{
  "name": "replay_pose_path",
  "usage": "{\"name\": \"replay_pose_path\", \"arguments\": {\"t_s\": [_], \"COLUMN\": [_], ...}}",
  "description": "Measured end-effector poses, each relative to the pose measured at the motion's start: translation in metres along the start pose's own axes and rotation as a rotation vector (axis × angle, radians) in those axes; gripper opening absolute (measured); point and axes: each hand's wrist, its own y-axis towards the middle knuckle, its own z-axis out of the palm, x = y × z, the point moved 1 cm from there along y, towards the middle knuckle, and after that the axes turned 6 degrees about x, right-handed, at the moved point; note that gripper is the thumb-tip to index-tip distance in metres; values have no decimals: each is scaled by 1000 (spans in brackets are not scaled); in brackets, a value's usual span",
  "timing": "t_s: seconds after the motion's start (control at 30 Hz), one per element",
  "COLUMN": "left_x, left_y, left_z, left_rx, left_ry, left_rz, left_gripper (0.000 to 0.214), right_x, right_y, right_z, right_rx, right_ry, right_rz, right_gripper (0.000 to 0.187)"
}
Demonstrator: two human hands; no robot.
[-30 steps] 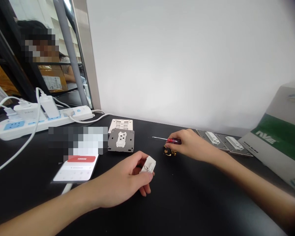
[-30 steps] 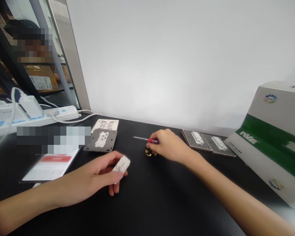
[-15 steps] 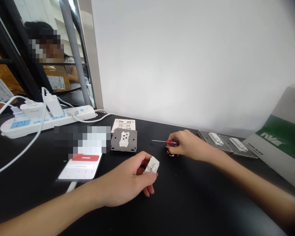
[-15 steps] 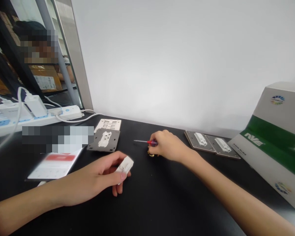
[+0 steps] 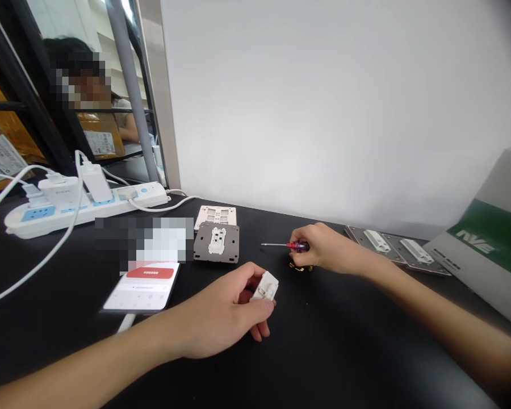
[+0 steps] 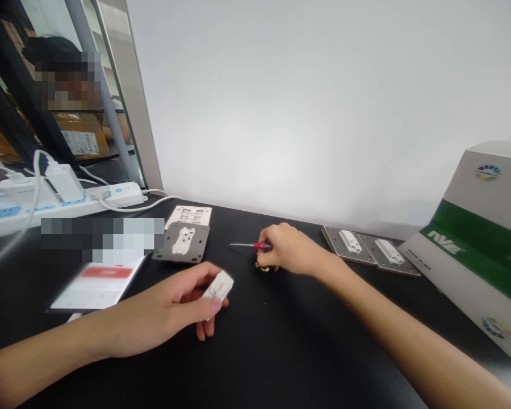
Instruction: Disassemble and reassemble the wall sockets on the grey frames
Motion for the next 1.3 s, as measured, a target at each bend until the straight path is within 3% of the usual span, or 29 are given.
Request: {"name": "replay_pose_path", "arguments": {"t_s": [0.2, 0.47, 0.63, 0.9, 1.03, 1.3], "left_x": [3, -3, -5, 11, 12, 16], "left_y": [2, -1, -6, -2, -1, 0], "left_z": [1, 3, 10, 18, 21, 21], "left_rx": [-9, -12, -78, -166, -199, -210], "left_ry": [-1, 50, 234, 341, 300, 255], "left_rz": [15, 0, -33, 90, 114, 161], "left_gripper": [16, 16, 23, 25, 28, 22], "right_x": [14, 18, 25, 41, 42, 43], "right_y": [-25, -63, -69, -70, -71, -77], "right_z": [-4, 37, 49, 54, 58, 59], "right_rx": [-143, -181, -251, -386, -387, -439], "right_ry": [108, 421, 404, 554, 531, 267], "right_rz": [-12, -9, 3, 6, -32, -143], "right_gripper": [8, 24, 22, 19, 16, 7]}}
